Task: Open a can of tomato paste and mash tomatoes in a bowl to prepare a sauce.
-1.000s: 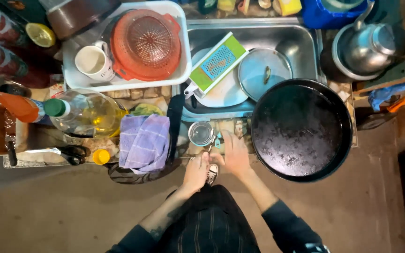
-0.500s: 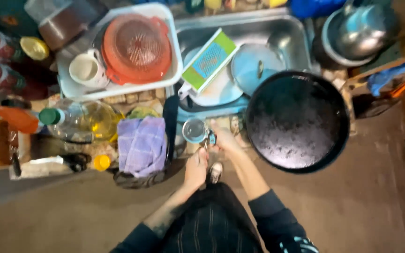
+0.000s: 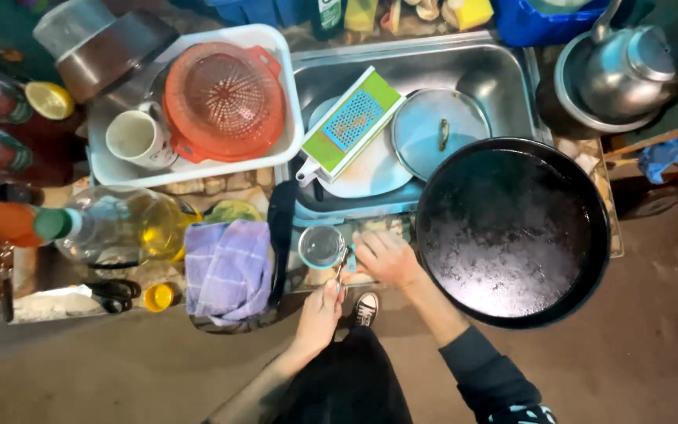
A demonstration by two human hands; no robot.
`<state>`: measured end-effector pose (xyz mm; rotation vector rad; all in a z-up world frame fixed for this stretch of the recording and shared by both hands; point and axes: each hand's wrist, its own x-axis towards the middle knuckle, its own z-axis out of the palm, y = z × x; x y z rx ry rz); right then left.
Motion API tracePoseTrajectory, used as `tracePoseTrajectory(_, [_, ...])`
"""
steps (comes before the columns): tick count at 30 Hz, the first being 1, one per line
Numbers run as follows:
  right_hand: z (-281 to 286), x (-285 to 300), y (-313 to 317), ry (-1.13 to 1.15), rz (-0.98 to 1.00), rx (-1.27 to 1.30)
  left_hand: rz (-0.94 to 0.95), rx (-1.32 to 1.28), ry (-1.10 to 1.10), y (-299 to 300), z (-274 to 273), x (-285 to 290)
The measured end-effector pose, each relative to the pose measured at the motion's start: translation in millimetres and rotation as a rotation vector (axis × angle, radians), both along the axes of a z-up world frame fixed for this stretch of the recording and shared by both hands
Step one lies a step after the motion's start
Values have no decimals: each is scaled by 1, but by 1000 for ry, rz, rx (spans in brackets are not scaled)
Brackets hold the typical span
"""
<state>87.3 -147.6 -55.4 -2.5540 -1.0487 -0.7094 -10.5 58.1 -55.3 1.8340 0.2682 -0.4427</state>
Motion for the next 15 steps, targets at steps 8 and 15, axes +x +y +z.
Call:
tracePoseTrajectory(8, [9,-13,31,99,-89,155,29,-135,77,7,-2,-2])
tracePoseTrajectory(15, [-5,-18,65,898,-771,558,119,-29,-51,-16,-8,-2])
